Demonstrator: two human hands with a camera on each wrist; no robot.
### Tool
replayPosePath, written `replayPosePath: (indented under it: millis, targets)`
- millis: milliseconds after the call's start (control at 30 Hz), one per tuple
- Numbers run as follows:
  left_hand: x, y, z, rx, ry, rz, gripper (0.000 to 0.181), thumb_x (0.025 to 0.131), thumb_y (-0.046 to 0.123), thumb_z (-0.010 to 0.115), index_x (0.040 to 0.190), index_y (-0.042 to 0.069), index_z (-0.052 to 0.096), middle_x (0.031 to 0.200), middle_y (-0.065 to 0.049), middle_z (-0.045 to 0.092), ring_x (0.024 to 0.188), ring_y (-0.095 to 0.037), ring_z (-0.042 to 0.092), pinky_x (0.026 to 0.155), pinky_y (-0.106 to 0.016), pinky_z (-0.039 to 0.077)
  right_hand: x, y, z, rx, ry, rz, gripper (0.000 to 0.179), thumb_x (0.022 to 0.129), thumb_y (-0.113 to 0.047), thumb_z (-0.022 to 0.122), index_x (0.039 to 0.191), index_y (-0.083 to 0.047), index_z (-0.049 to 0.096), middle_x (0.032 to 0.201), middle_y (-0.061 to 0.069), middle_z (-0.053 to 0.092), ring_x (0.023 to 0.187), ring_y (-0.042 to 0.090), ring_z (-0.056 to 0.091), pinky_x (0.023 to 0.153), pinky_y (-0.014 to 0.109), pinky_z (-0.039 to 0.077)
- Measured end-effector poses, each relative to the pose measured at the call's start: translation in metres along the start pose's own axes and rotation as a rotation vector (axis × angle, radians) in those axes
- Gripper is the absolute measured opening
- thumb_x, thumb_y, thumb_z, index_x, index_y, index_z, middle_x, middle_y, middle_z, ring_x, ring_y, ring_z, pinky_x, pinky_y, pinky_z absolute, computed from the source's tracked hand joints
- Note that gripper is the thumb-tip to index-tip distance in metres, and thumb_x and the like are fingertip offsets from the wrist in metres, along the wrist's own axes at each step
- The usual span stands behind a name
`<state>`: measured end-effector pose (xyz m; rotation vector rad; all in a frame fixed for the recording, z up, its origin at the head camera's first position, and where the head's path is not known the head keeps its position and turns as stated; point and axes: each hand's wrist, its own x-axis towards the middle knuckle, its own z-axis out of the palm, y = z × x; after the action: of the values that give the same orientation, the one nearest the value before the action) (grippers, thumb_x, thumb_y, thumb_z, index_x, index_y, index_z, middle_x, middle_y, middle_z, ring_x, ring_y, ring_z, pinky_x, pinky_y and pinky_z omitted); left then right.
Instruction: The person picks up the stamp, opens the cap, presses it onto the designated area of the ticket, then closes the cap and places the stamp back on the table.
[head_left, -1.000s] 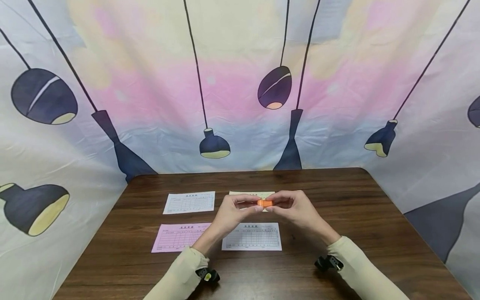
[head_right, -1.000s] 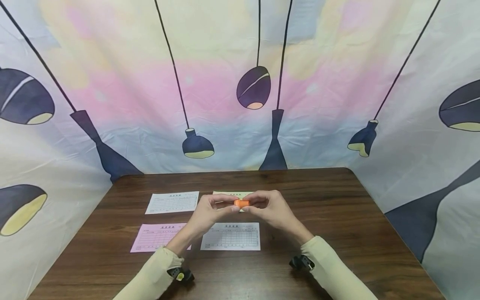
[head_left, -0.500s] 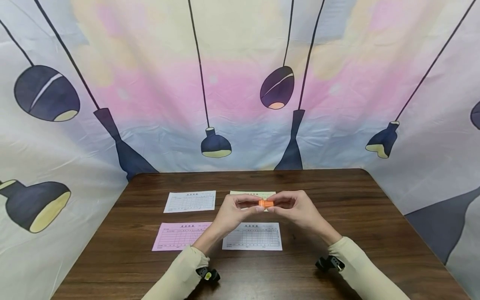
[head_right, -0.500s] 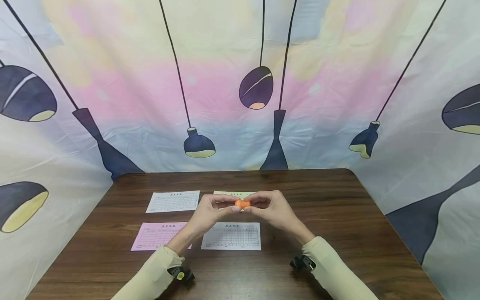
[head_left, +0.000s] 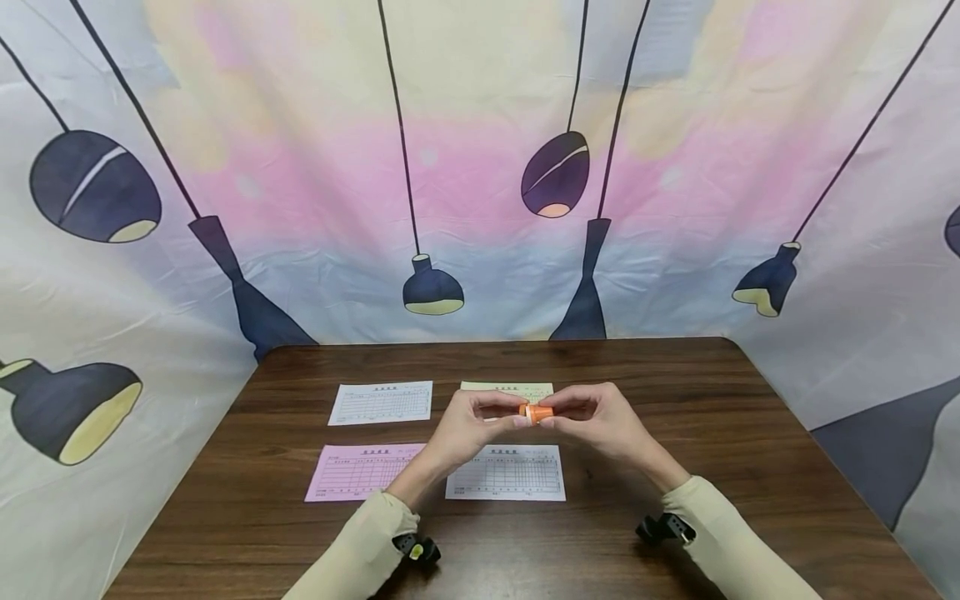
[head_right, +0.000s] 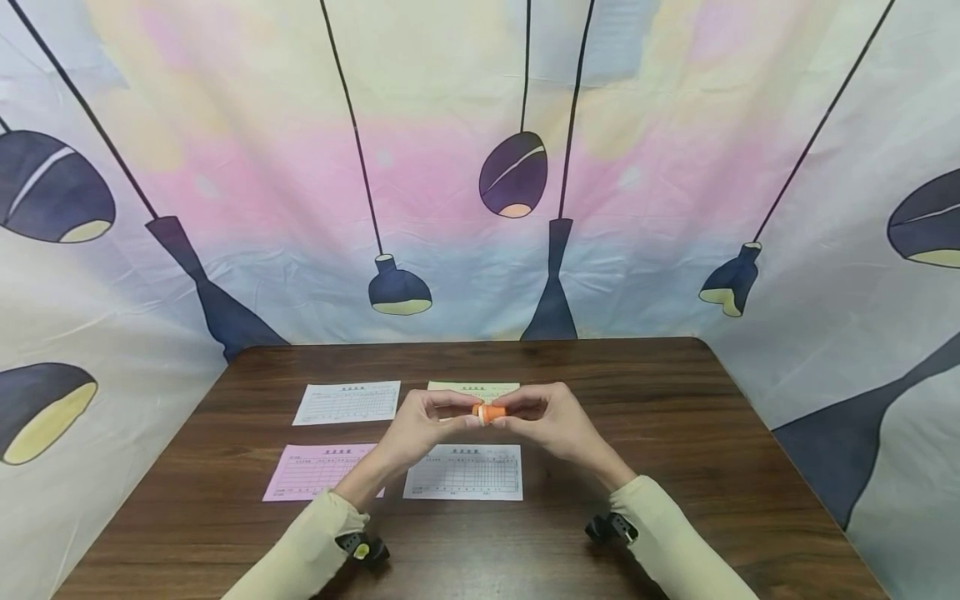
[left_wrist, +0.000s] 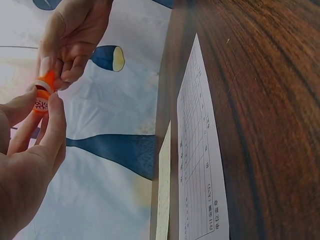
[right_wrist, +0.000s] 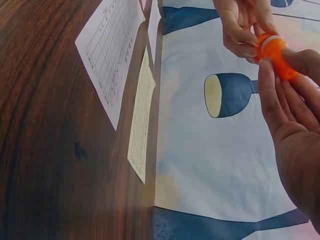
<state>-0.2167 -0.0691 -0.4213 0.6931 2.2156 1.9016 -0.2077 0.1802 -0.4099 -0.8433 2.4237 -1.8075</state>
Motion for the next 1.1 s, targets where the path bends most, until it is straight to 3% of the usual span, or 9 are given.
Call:
replayPosePath:
  millis: [467,700,933,1100]
  targets:
    - [0.004,0.001,0.001,0.006,0.011,-0.019,0.034,0.091,0.018,0.084,0.121,0.005,0.078,0.127,-0.015,0.076,0.104,-0.014,0.075,0.084,-0.029,0.064,-0.008,-0.001,-0.015,-0.031,0.059,0.026,0.024,0.091,-0.011,0.083,0.114,-0.007,0.08,0.111,0.016,0.08,0.094,0.01,0.079,0.081,0.025,0.065]
    - [0.006,0.002,-0.002,0.045,0.036,-0.01,0.029,0.091,0.016,0.084,0.118,0.009,0.08,0.125,-0.014,0.077,0.106,-0.018,0.076,0.083,-0.031,0.065,-0.013,0.0,-0.025,-0.055,0.089,0.048,0.027,0.09,-0.013,0.084,0.116,-0.007,0.08,0.114,0.017,0.079,0.093,0.009,0.078,0.08,0.025,0.065]
    - [0.012,0.0,0.003,0.099,0.028,-0.019,0.026,0.092,0.019,0.083,0.117,0.012,0.081,0.121,-0.009,0.079,0.112,-0.02,0.075,0.082,-0.022,0.062,-0.021,0.002,-0.046,-0.136,0.155,0.029,0.025,0.09,-0.012,0.084,0.114,-0.007,0.08,0.113,0.017,0.079,0.089,0.006,0.076,0.076,0.023,0.064]
    - [0.017,-0.001,0.008,0.102,0.028,-0.023,0.025,0.091,0.016,0.083,0.115,0.01,0.081,0.116,-0.012,0.08,0.107,-0.023,0.076,0.08,-0.021,0.062,-0.027,0.002,-0.062,-0.204,0.202,0.007,0.025,0.092,-0.011,0.082,0.116,-0.007,0.079,0.111,0.018,0.078,0.087,0.005,0.076,0.074,0.022,0.064]
